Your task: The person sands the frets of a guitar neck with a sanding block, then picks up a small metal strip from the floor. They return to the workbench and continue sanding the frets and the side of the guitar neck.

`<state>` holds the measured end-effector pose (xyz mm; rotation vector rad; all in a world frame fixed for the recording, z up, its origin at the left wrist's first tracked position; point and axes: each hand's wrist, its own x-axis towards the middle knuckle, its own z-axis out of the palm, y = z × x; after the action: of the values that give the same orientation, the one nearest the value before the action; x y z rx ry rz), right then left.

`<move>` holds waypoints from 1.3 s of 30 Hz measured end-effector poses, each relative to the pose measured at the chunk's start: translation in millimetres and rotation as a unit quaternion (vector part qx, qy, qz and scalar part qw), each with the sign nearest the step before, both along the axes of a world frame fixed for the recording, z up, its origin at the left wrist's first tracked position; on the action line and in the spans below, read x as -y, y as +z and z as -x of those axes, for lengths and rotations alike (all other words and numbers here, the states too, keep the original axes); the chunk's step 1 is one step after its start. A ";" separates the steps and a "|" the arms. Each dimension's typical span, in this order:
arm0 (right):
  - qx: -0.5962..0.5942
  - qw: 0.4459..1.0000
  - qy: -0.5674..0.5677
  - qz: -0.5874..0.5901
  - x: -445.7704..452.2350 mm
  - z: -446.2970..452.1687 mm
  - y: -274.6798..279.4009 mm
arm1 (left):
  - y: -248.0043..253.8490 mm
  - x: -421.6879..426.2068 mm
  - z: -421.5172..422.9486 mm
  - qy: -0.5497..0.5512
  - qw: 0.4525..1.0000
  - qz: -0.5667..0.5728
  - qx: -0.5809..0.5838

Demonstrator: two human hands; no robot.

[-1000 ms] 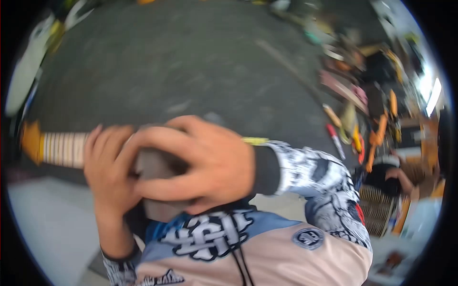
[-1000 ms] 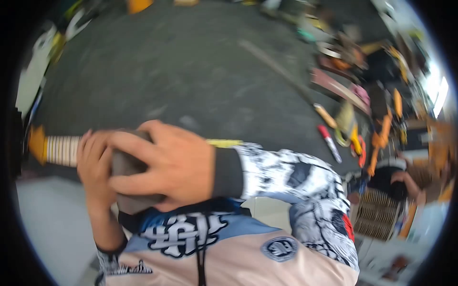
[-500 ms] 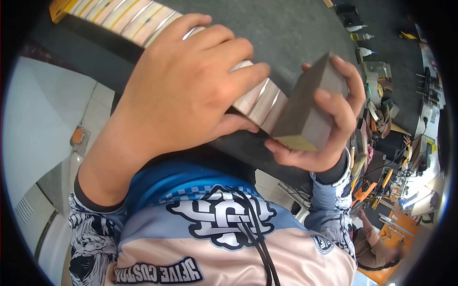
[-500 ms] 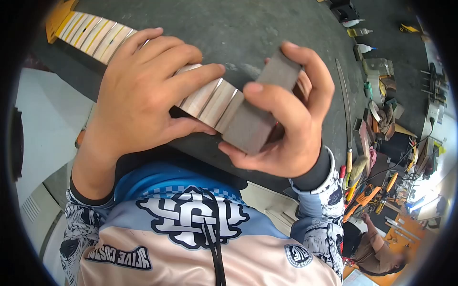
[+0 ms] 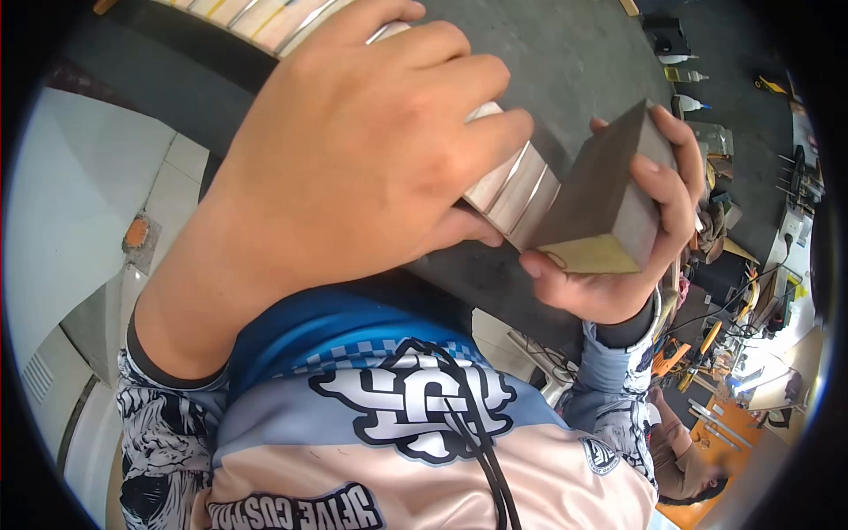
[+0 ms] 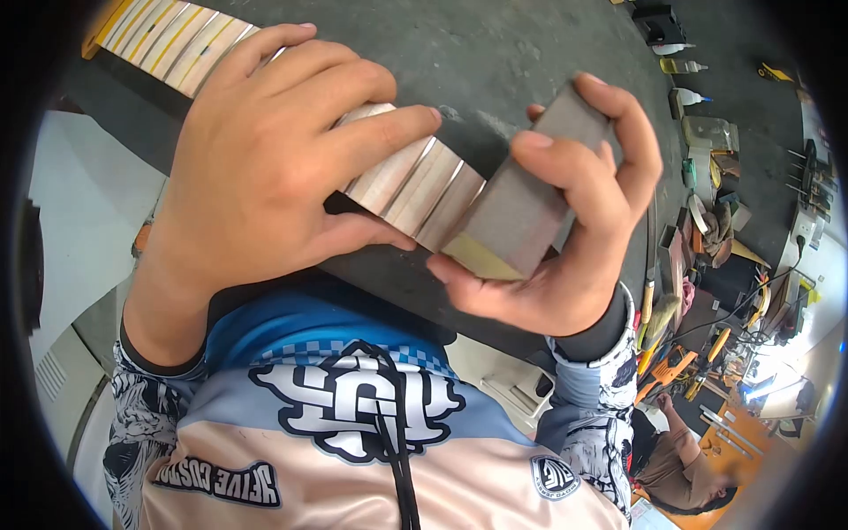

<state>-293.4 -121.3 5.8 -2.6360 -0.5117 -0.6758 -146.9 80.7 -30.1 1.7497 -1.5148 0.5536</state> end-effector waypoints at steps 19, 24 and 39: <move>-0.030 0.999 0.012 -0.020 13.4 -4.2 2.6 | 1.9 2.9 3.6 0.040 0.996 -0.074 -0.023; -0.002 0.999 0.044 -0.012 13.5 3.1 -5.0 | -0.3 6.1 6.2 0.051 0.995 -0.073 -0.035; -0.114 0.881 -0.209 -0.409 3.6 48.4 26.3 | 16.3 17.8 9.2 0.045 0.993 -0.087 -0.059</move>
<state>-341.8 -124.8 32.1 -1.9534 0.3727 -0.5237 -156.1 62.9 -13.8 1.9558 -1.4447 0.3637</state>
